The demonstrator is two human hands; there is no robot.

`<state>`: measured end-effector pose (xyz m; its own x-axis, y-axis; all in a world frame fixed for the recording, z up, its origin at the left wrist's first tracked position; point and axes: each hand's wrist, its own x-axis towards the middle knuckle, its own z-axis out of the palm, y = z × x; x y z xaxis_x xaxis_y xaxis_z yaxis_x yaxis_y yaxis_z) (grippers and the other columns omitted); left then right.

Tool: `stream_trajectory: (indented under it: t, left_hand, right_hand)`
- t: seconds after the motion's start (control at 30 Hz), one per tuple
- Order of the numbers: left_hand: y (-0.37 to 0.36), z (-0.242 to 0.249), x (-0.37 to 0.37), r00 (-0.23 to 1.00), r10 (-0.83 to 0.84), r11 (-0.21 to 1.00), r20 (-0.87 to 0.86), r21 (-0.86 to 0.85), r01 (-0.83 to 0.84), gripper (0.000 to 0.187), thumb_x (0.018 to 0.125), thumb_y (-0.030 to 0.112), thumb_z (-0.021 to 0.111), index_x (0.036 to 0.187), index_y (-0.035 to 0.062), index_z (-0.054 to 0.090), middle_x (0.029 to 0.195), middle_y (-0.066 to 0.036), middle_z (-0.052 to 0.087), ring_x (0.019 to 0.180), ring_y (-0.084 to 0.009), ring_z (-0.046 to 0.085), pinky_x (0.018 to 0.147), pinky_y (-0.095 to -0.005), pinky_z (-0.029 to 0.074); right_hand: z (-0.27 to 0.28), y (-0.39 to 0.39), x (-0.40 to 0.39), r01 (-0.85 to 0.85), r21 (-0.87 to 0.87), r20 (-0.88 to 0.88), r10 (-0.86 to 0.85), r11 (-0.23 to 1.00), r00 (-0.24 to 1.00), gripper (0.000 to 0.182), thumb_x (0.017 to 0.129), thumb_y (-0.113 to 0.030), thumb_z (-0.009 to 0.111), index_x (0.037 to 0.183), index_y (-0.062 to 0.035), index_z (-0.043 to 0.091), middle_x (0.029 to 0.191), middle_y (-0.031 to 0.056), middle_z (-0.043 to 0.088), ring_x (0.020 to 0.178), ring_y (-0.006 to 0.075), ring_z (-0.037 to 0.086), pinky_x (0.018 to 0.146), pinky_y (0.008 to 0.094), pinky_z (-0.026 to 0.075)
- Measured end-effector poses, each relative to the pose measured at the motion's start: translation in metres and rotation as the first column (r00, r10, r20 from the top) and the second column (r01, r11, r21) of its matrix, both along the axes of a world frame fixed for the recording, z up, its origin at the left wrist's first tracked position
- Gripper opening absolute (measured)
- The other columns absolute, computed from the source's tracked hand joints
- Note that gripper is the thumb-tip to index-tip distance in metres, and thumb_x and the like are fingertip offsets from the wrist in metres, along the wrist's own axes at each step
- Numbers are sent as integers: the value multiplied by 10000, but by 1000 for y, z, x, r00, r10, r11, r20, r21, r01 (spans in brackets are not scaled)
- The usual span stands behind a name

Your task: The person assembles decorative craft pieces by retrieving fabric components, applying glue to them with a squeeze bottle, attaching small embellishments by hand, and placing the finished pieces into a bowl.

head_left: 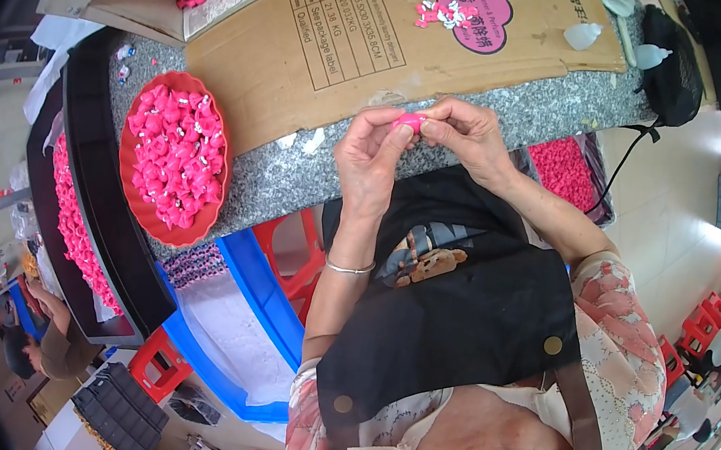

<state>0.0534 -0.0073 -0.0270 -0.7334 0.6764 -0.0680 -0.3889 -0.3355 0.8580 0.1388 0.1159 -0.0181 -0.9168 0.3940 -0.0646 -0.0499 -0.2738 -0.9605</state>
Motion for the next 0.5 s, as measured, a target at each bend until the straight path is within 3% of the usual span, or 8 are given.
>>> stream_trajectory:
  t: [0.13, 0.2, 0.27, 0.33, 0.4, 0.43, 0.47, 0.5]
  left_hand:
    - [2, -1, -5, 946, -113, 986, 305, 152, 69, 161, 851, 29, 572, 1008, 6, 551, 903, -73, 609, 769, -125, 576, 707, -246, 478]
    - [2, -1, -10, 917, -132, 977, 375, 205, 57, 161, 855, 37, 568, 1013, 10, 546, 907, -78, 609, 782, -132, 576, 721, -253, 478]
    - [-5, 0, -19, 913, -126, 970, 388, 241, 32, 159, 854, 38, 571, 1009, 11, 545, 915, -88, 607, 798, -141, 578, 734, -260, 477]
    - [-19, 14, -33, 960, -30, 984, 279, 177, -21, 162, 852, 21, 564, 1011, 9, 534, 937, -89, 606, 809, -148, 582, 744, -260, 482]
    - [-39, 37, -50, 988, 154, 987, 24, 43, -155, 158, 844, -3, 562, 998, 12, 533, 955, -87, 595, 829, -150, 576, 765, -259, 477]
    - [-54, 51, -63, 948, 265, 960, -175, -42, -276, 153, 836, -18, 564, 983, 16, 536, 961, -84, 584, 844, -149, 567, 781, -257, 470]
    - [-70, 53, -80, 796, 371, 886, -478, -75, -458, 140, 825, -33, 574, 952, 18, 543, 969, -76, 556, 880, -141, 547, 791, -248, 452]
    - [-84, 58, -98, 641, 419, 810, -643, -54, -584, 167, 791, -48, 595, 940, 6, 543, 969, -87, 532, 896, -172, 539, 805, -275, 440]
  right_hand:
    - [8, 2, 4, 75, -134, 75, -66, 988, 995, 181, 898, -154, 528, 871, 5, 608, 835, 49, 609, 714, 63, 532, 654, 219, 453]
    - [2, 11, 21, 264, -8, 49, -264, 964, 963, 210, 916, -170, 487, 882, 3, 600, 825, 43, 589, 717, 79, 532, 667, 232, 451]
    - [-11, 33, 47, 527, 248, -19, -540, 812, 841, 150, 908, -128, 495, 940, -15, 588, 791, 30, 558, 700, 94, 511, 688, 237, 424]
    - [-10, 58, 62, 735, 410, -156, -752, 541, 641, 104, 880, -85, 543, 969, -32, 546, 835, -9, 515, 752, 66, 476, 694, 221, 394]
    - [-16, 95, 81, 772, 531, -201, -833, 349, 515, 293, 819, -74, 632, 1076, -37, 495, 955, 0, 484, 872, 78, 459, 771, 221, 382]
    - [-20, 116, 86, 794, 521, -253, -832, 312, 493, 383, 785, -89, 676, 1101, -22, 472, 1005, 30, 469, 916, 108, 458, 810, 263, 389]
    - [-21, 132, 90, 766, 569, -228, -838, 298, 496, 487, 775, -97, 686, 1181, -1, 433, 1119, 81, 467, 1050, 167, 459, 923, 306, 356]
    - [-19, 143, 87, 754, 580, -243, -817, 310, 523, 528, 774, -107, 687, 1211, 10, 413, 1184, 106, 447, 1113, 193, 436, 962, 319, 334]
